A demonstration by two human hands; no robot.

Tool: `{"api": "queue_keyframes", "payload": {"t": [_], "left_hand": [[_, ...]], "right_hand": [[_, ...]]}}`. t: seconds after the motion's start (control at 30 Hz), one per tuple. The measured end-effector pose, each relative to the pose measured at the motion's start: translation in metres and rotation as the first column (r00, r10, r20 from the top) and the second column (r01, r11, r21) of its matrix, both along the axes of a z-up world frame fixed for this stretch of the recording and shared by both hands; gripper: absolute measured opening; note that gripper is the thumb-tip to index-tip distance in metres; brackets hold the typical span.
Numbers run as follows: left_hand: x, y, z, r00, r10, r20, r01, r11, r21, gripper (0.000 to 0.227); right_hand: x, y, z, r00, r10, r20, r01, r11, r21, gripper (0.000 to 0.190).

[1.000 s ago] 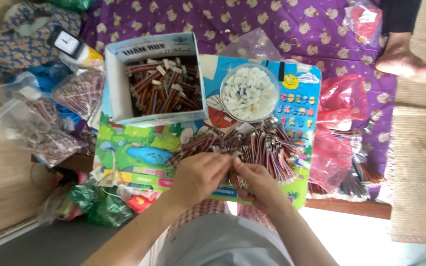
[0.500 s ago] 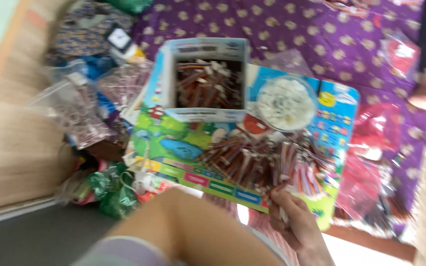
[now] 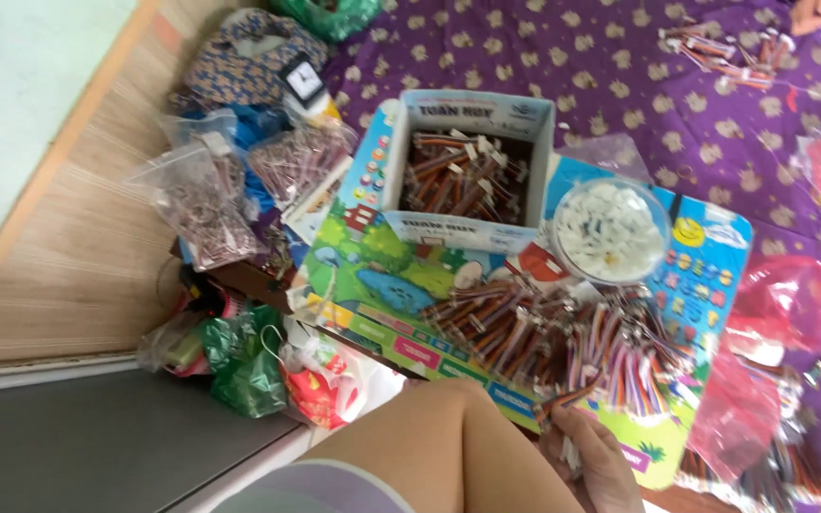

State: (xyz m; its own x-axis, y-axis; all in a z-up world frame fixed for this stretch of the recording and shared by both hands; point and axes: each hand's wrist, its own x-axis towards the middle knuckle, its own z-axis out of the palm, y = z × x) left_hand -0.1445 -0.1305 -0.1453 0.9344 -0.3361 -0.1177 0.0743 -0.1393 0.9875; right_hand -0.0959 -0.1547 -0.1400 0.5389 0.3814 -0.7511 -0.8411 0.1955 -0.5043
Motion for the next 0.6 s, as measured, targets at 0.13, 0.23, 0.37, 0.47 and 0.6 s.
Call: {"api": "queue_keyframes", "payload": {"t": [0.13,0.23,0.37,0.47,0.6], "left_hand": [[0.025,0.031,0.021,0.997,0.079,0.003,-0.079,0.996,0.039,0.035],[0.031,0.055,0.063,0.991,0.132,0.000,-0.131,0.990,0.048,0.029],[0.046,0.103,0.098,0.981,0.192,0.009,-0.192,0.978,0.085,0.022],[0.054,0.130,0.116,0.975,0.222,0.003,-0.221,0.971,0.094,0.017],[0.070,0.158,0.129,0.978,0.209,0.017,-0.210,0.973,0.101,0.015]], "right_hand": [[0.002,0.000,-0.015,0.995,0.100,0.008,-0.100,0.995,-0.014,0.023],[0.001,0.009,-0.003,0.995,0.094,-0.024,-0.095,0.995,-0.014,0.024],[0.005,0.005,-0.014,0.988,0.152,0.033,-0.148,0.985,-0.089,0.027],[0.012,0.012,0.003,0.992,0.117,-0.050,-0.123,0.985,-0.119,0.024],[0.024,0.002,0.012,0.993,0.063,0.095,-0.054,0.994,-0.097,0.020]]}}
